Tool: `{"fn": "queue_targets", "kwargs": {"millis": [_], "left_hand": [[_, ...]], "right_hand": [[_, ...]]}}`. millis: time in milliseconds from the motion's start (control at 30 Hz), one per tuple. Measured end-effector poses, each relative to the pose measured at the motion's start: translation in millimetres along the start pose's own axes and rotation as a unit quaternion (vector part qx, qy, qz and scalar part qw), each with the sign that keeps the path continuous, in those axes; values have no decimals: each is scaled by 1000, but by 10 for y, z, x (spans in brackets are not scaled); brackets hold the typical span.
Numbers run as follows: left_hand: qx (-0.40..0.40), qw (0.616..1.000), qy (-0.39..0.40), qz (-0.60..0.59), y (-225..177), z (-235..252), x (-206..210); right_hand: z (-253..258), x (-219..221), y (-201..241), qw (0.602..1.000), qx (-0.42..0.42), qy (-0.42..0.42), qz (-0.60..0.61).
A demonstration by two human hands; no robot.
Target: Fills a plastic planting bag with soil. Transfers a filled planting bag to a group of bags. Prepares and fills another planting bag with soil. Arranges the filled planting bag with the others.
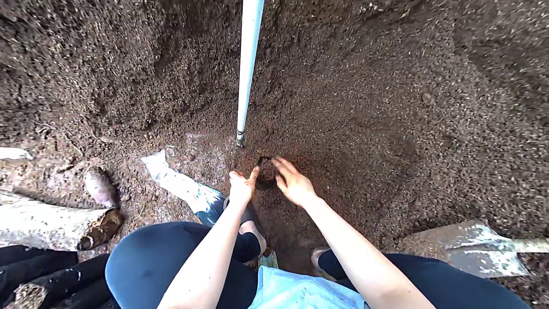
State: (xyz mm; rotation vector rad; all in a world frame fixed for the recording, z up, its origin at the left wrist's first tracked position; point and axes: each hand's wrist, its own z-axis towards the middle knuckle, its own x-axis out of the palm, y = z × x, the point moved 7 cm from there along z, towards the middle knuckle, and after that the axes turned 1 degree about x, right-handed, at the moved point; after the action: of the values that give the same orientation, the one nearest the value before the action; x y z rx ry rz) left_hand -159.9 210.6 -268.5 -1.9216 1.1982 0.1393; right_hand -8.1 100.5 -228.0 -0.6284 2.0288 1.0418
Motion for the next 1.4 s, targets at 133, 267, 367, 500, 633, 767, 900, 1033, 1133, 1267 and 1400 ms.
{"fn": "queue_targets", "kwargs": {"millis": [133, 267, 367, 500, 633, 767, 900, 1033, 1133, 1267, 1400], "left_hand": [[-15, 987, 151, 55, 13, -7, 392], [29, 988, 134, 70, -15, 50, 438], [47, 988, 123, 75, 13, 69, 447], [50, 979, 124, 155, -96, 110, 248], [-47, 974, 109, 194, -258, 126, 137], [-71, 957, 139, 246, -295, 225, 281], [-82, 942, 154, 285, -272, 224, 329], [-60, 953, 144, 260, -232, 360, 277], [-2, 967, 104, 233, -270, 264, 145], [57, 977, 51, 200, -457, -51, 1], [103, 980, 13, 172, -559, -118, -96]], "right_hand": [[78, 244, 83, 989, -15, 135, -56], [112, 497, 82, 979, 6, 184, -88], [150, 554, 86, 975, 9, 197, -106], [148, 119, 37, 991, -9, 137, -1], [190, -67, -404, 969, 214, 40, 117], [475, 194, -290, 979, 136, 135, 65], [398, 91, -65, 987, 39, 153, 40], [772, -847, -669, 997, 35, 23, 68], [1160, -1308, -1598, 985, 137, -93, 40], [1260, -569, -2087, 975, 206, -54, 67], [1100, 117, -2050, 973, 226, 49, 21]]}}
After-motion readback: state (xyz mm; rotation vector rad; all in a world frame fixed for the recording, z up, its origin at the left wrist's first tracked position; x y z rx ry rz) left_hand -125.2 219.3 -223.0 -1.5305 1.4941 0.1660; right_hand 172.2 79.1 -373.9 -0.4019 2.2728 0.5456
